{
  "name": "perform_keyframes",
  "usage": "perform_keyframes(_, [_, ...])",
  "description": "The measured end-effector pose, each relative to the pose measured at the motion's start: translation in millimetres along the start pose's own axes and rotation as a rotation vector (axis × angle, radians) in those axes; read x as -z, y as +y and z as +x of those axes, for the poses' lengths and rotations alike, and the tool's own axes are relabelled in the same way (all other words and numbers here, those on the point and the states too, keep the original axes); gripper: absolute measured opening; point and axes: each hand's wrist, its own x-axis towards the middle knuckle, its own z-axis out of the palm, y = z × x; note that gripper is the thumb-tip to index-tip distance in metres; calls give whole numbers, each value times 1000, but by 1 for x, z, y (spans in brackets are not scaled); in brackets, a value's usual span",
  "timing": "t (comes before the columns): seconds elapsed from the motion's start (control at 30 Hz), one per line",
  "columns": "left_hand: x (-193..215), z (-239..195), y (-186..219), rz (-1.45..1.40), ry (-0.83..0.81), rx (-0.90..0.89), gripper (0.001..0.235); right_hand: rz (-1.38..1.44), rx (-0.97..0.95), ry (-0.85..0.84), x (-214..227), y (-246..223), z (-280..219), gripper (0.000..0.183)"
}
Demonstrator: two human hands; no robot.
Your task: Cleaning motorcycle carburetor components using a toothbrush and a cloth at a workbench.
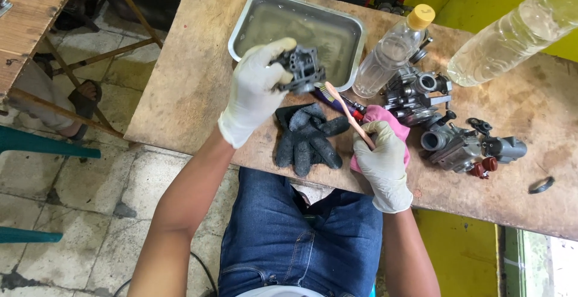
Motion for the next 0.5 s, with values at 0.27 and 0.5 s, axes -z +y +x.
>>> perform_keyframes(0.27, [38, -14, 41, -86, -128, 179, 13, 76, -44, -20, -1, 11, 4, 17])
perform_keyframes(0.5, [39, -28, 42, -75, -231, 208, 17, 208, -135, -63, 1, 2, 1, 17])
